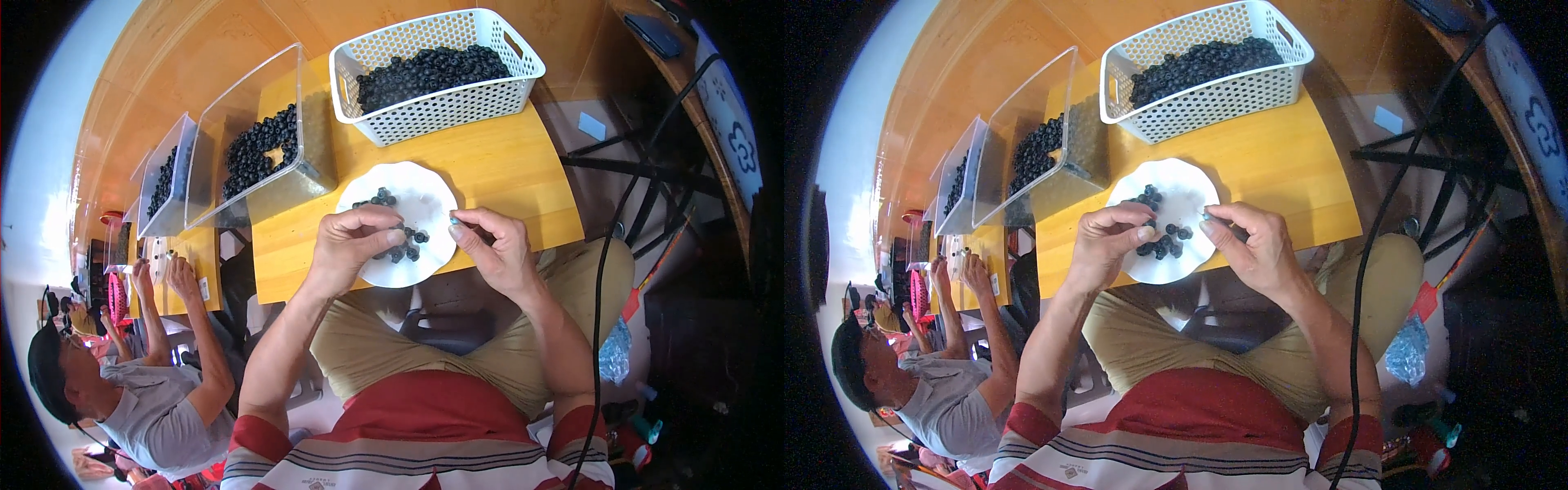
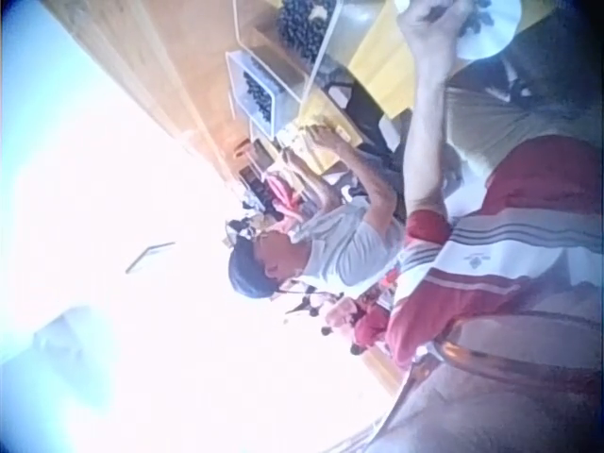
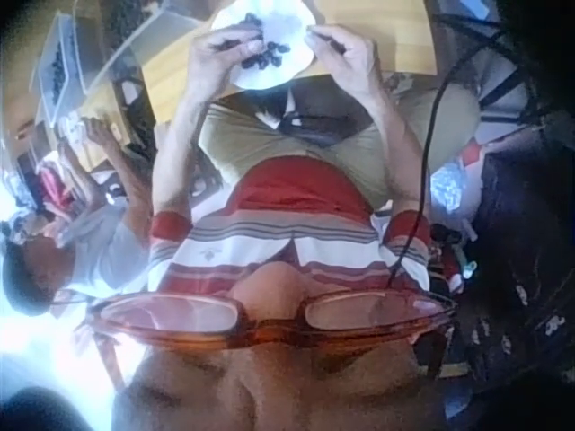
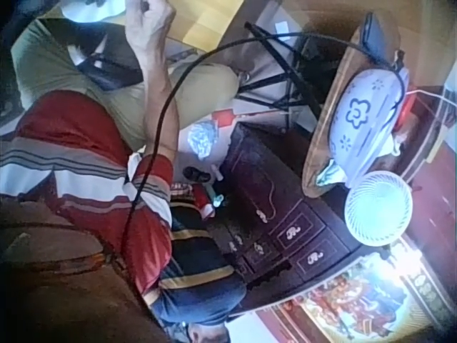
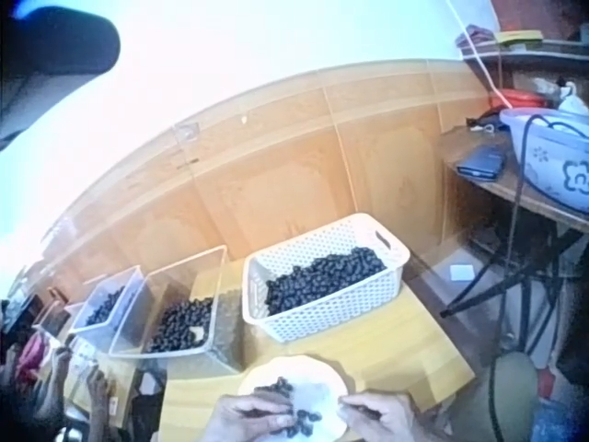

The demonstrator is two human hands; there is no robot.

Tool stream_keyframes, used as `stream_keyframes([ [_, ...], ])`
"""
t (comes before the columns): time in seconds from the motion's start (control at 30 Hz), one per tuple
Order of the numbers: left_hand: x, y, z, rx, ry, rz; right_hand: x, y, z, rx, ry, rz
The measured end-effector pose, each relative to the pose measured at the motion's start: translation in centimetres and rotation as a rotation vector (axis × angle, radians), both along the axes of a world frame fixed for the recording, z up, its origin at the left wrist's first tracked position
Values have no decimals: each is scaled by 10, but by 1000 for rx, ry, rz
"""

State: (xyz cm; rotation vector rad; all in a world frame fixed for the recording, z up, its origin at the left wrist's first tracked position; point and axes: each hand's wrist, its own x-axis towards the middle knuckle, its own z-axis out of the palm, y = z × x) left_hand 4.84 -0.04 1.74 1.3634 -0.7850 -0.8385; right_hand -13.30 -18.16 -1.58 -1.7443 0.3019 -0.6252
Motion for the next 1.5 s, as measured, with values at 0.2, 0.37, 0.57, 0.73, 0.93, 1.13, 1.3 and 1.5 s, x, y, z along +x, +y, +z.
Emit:
stream_keyframes([
  [0.2, -21, 6, -1, -91, 413, 73, 1, 10, 7, -9, -38, 35],
  [0.37, -26, 10, -5, -139, 545, 54, 2, 17, 10, -123, -169, 66],
  [0.57, -33, 9, -7, -135, 607, 73, 2, 22, 16, -189, -212, 110],
  [0.73, -42, 6, -9, -177, 635, 53, 2, 23, 12, -195, -231, 93],
  [0.93, -45, 6, -6, -184, 643, 45, 1, 21, 14, -219, -240, 93],
  [1.13, -52, 9, -7, -195, 634, 77, 0, 22, 13, -235, -265, 95],
  [1.3, -57, 11, -6, -188, 655, 107, 0, 22, 12, -230, -278, 97],
  [1.5, -61, 13, -6, -220, 666, 91, -1, 22, 14, -216, -301, 126],
])
